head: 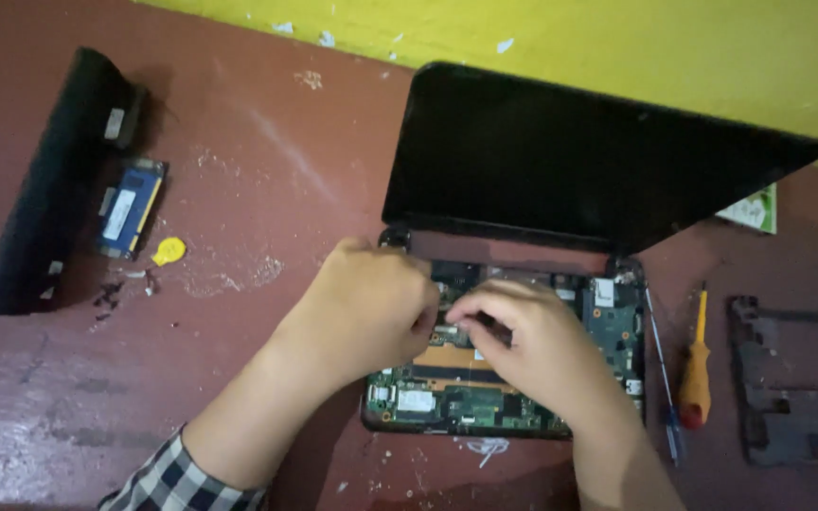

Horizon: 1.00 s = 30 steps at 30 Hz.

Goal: Disassembling a laptop by removing screws and disconnecting internal ribbon cables.

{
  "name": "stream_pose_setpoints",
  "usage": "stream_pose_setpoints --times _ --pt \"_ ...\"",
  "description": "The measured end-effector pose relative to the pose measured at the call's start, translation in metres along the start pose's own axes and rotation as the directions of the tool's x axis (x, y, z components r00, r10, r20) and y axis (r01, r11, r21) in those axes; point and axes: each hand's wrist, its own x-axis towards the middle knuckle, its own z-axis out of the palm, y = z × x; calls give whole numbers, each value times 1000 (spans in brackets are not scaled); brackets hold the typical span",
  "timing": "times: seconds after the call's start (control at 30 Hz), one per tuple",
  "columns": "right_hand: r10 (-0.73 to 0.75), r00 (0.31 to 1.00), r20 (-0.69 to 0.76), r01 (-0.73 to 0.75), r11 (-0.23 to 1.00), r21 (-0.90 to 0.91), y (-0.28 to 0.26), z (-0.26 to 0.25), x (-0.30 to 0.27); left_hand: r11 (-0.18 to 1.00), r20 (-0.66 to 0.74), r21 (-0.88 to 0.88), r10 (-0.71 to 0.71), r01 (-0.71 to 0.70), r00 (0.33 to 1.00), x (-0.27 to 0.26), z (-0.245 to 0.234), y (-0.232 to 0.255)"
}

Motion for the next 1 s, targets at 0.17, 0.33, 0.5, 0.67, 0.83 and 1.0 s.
stream_pose_setpoints --times 0.17,0.33,0.5,0.67,0.83,1.0 --pt "-106 993 -43 103 992 -73 -1 5 0 999 38 12 -41 40 998 -3 -3 2" --pt "-121 991 -56 105 968 -229 -1 11 -4 990 53 107 -101 95 993 -5 -3 5" --pt "-175 981 -88 140 940 -310 1 14 -6 985 17 154 -79 76 997 -8 1 6" --pt "-164 983 -87 128 937 -325 1 16 -6 985 -53 154 -77 84 996 -9 8 6" --pt "-162 982 -95 121 932 -340 1 17 -7 987 -66 128 -94 102 993 -9 8 5" --pt "-193 972 -132 136 926 -352 -1 18 -7 985 8 129 -115 113 993 -10 2 6"
